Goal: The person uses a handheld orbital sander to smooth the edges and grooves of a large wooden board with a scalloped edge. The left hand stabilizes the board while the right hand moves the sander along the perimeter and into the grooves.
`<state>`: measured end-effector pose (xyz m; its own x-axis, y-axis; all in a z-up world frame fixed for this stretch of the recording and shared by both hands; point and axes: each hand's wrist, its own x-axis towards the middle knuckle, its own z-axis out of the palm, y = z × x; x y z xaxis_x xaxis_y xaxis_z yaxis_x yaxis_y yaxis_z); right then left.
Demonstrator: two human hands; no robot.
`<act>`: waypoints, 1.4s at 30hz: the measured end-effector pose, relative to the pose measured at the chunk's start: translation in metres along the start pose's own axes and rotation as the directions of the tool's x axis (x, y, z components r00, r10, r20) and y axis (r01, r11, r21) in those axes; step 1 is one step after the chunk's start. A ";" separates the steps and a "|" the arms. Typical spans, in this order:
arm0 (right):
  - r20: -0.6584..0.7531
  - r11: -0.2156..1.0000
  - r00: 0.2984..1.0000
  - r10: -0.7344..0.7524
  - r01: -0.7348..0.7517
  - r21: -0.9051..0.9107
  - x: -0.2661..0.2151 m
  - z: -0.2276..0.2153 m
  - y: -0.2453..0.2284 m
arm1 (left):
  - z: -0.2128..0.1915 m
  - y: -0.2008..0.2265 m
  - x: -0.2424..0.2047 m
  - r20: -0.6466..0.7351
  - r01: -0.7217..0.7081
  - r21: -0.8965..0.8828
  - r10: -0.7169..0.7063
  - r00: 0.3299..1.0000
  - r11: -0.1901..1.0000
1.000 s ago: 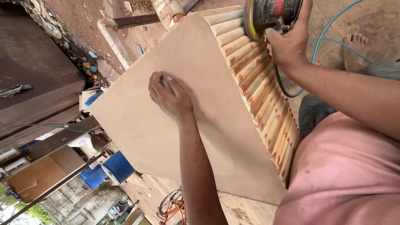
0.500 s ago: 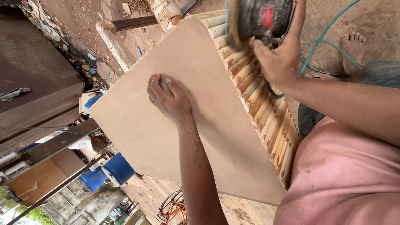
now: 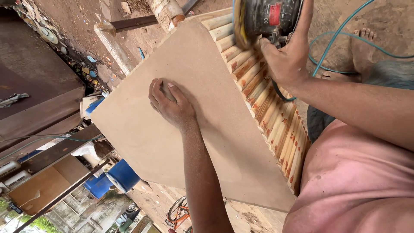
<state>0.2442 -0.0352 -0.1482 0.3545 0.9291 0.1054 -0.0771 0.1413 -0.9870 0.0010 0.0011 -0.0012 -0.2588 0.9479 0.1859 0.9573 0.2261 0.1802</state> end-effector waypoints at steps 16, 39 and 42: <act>-0.044 0.982 0.993 0.111 -0.103 0.156 0.011 0.011 0.008 | 0.002 -0.001 -0.002 -0.024 -0.022 -0.022 0.022 0.999 1.000; 0.167 1.000 0.986 -0.019 0.018 0.004 0.023 -0.013 0.035 | 0.000 -0.006 0.001 -0.007 -0.015 0.005 0.015 1.000 1.000; 0.174 0.998 0.984 0.039 -0.048 0.048 0.028 -0.013 0.031 | 0.000 -0.005 0.001 0.010 -0.009 -0.006 0.009 1.000 1.000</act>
<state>0.2637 -0.0093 -0.1774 0.1835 0.9792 0.0868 -0.1390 0.1133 -0.9838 -0.0041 0.0010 -0.0017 -0.2491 0.9520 0.1778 0.9587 0.2164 0.1843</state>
